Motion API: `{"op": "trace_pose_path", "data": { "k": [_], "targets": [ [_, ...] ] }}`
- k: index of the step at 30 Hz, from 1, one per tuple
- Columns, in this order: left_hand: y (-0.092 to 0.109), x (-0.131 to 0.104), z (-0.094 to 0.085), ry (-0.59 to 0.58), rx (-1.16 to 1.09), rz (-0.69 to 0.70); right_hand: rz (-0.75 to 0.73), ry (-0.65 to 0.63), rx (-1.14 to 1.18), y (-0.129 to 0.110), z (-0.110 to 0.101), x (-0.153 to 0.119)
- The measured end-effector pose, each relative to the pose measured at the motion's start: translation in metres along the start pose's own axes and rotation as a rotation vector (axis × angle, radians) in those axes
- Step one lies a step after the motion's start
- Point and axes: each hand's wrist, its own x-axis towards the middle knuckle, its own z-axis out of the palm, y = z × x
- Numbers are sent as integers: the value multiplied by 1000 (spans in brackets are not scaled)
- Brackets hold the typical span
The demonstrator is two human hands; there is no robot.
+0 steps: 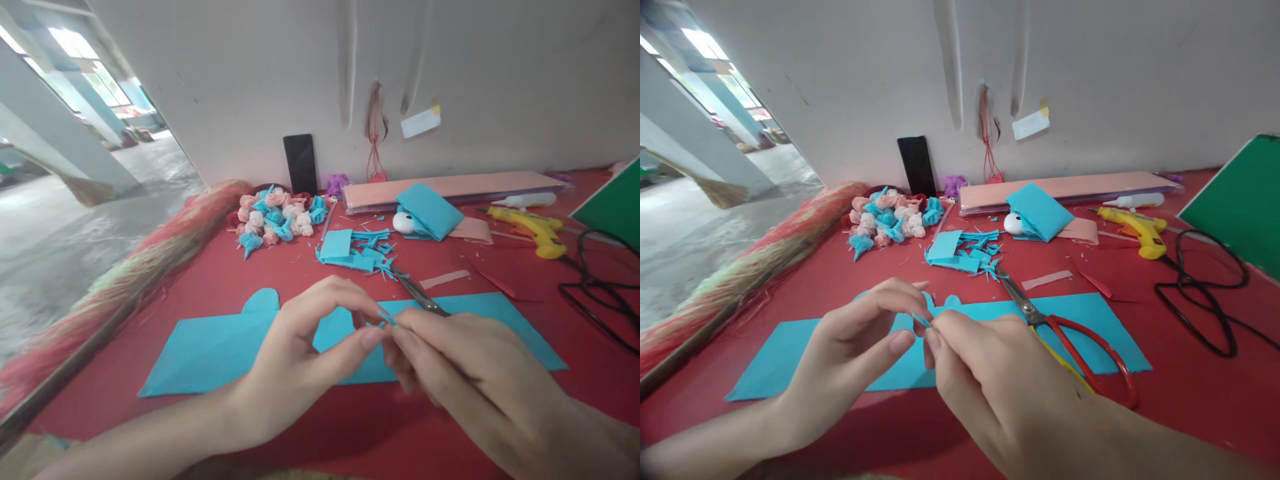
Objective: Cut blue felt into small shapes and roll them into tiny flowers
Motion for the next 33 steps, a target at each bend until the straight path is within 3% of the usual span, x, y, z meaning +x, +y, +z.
{"op": "trace_pose_path", "data": {
  "k": [8,11,14,16,19,22,24,29,33],
  "targets": [
    [-3,0,1,47,-158,-50,155,-171,323,-3,-4,9],
    [-6,0,-1,27,-219,-40,372,-302,592,-7,-5,11],
    [-8,0,-2,5,-248,-28,584,-525,969,-7,-5,13],
    [-7,0,-1,-2,-238,-5,614,-593,1122,-4,-5,13],
    [-6,0,0,7,-199,27,555,-551,1213,1,-3,11],
    [-7,-2,0,21,-166,21,470,-472,1072,1,-2,8],
    [-7,-3,0,20,-160,7,409,-386,818,-4,-2,7],
    [-9,-5,2,30,-152,26,136,-29,157,-11,2,3],
    [-7,-3,4,38,-118,63,-5,24,16,-3,9,-1]
  ]
}}
